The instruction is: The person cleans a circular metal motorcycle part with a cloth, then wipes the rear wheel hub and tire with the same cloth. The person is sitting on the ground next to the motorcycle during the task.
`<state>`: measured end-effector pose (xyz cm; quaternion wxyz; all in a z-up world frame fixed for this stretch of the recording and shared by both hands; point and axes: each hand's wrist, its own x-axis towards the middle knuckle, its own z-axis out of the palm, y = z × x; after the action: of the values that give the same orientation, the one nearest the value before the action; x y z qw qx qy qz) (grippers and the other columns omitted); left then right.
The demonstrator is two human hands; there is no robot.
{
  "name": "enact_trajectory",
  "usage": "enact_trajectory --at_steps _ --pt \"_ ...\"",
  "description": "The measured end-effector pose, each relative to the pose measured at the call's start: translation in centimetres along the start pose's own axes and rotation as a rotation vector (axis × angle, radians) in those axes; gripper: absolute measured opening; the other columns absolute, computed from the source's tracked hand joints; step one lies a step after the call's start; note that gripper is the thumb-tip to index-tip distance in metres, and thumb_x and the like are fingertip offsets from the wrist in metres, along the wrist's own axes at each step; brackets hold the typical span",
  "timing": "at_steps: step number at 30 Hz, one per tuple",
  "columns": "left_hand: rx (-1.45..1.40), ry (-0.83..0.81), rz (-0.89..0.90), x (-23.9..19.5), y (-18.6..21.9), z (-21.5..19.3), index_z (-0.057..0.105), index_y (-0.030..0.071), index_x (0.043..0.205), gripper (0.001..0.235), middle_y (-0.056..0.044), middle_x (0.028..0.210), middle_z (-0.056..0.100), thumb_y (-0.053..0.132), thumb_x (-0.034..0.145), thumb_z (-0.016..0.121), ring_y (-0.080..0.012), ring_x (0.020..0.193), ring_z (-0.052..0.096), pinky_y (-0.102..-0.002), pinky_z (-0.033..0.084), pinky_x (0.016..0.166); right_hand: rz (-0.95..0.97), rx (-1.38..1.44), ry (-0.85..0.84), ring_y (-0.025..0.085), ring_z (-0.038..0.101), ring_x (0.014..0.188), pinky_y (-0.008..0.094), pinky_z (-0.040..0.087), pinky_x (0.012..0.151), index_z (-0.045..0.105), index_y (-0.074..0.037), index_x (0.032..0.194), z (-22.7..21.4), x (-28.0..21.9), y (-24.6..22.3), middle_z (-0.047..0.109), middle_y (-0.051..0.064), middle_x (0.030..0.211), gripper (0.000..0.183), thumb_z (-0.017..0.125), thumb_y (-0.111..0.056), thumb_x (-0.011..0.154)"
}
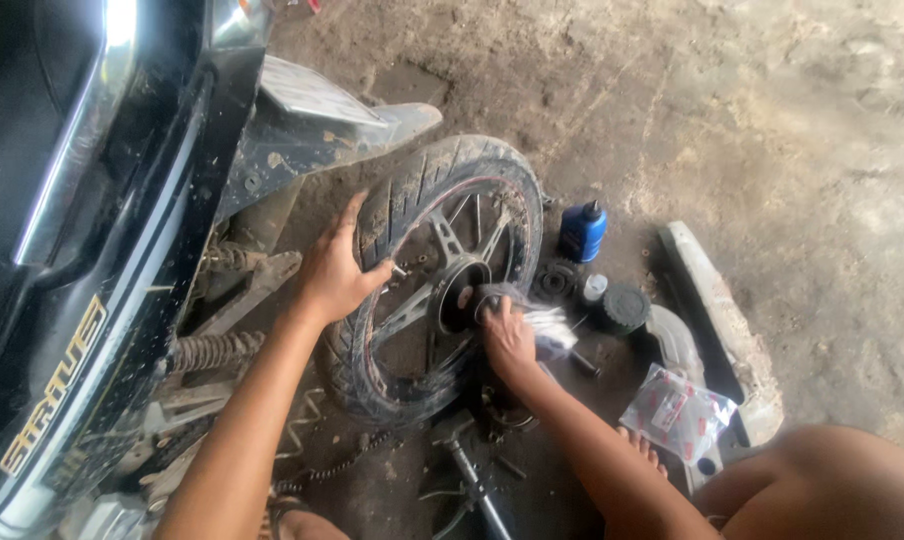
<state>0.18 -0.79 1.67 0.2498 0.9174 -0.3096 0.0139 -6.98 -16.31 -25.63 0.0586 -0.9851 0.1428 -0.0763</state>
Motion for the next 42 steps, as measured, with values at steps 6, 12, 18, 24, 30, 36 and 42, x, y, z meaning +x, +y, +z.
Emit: enact_trajectory --at_steps 6,12,18,24,30,36,42 --pt "0.005 -0.002 -0.009 0.2 -0.2 -0.1 0.030 0.011 0.136 0.084 -0.026 0.118 0.049 0.026 0.063 0.067 -0.0425 0.108 0.048 -0.053 0.040 0.087 -0.171 -0.205 0.131 0.015 0.059 0.050 0.023 0.044 0.037 0.062 -0.015 0.087 5.4 2.7 -0.4 0.049 0.004 0.083 0.019 0.047 -0.013 0.076" --pt "0.007 -0.001 -0.002 -0.4 0.1 0.5 0.029 0.011 0.137 0.084 -0.026 0.114 0.050 0.026 0.063 0.067 -0.0431 0.105 0.049 -0.054 0.041 0.085 -0.553 -0.159 -0.044 0.021 0.064 0.058 0.034 0.047 0.044 0.064 -0.013 0.076 7.3 3.6 0.5 0.057 0.012 0.079 0.019 0.052 -0.023 0.066" --pt "-0.002 0.022 0.028 -0.5 0.3 1.1 0.028 0.013 0.137 0.084 -0.023 0.115 0.049 0.025 0.064 0.067 -0.0430 0.106 0.050 -0.053 0.041 0.085 -0.390 0.492 -0.295 0.033 0.063 0.054 0.043 0.049 0.046 0.059 -0.005 0.057 0.5 2.4 0.1 0.059 0.015 0.053 0.024 0.063 -0.028 0.061" --pt "-0.014 0.010 0.005 -1.0 0.8 1.3 0.028 0.014 0.137 0.083 -0.023 0.114 0.049 0.024 0.064 0.068 -0.0433 0.104 0.050 -0.053 0.042 0.085 0.067 1.227 -0.574 0.021 0.060 0.060 0.037 0.046 0.053 0.064 -0.003 0.067 -0.1 0.9 1.1 0.059 0.011 0.059 0.022 0.067 -0.024 0.060" --pt "-0.034 -0.016 -0.006 -1.2 1.7 0.2 0.026 0.013 0.137 0.081 -0.027 0.116 0.048 0.020 0.067 0.065 -0.0459 0.108 0.047 -0.055 0.039 0.088 0.337 1.442 -0.543 0.022 0.055 0.055 0.034 0.046 0.051 0.063 -0.003 0.066 -1.3 -1.3 6.9 0.056 0.010 0.059 0.010 0.059 -0.011 0.062" --pt "-0.010 -0.011 0.003 -1.0 0.6 0.5 0.024 0.013 0.138 0.082 -0.028 0.117 0.047 0.021 0.067 0.065 -0.0465 0.107 0.047 -0.055 0.040 0.088 0.340 0.966 -0.225 0.030 0.064 0.080 0.040 0.050 0.067 0.070 -0.017 0.091 0.2 0.8 11.1 0.067 0.010 0.077 0.027 0.065 -0.030 0.067" --pt "0.085 0.038 0.044 -0.9 0.4 1.0 0.028 0.012 0.136 0.083 -0.029 0.109 0.050 0.023 0.065 0.068 -0.0472 0.099 0.051 -0.056 0.043 0.080 -0.005 0.535 -0.484 0.034 0.062 0.090 0.046 0.050 0.078 0.068 -0.009 0.092 -6.6 0.6 4.7 0.067 0.013 0.091 0.030 0.058 -0.027 0.069"
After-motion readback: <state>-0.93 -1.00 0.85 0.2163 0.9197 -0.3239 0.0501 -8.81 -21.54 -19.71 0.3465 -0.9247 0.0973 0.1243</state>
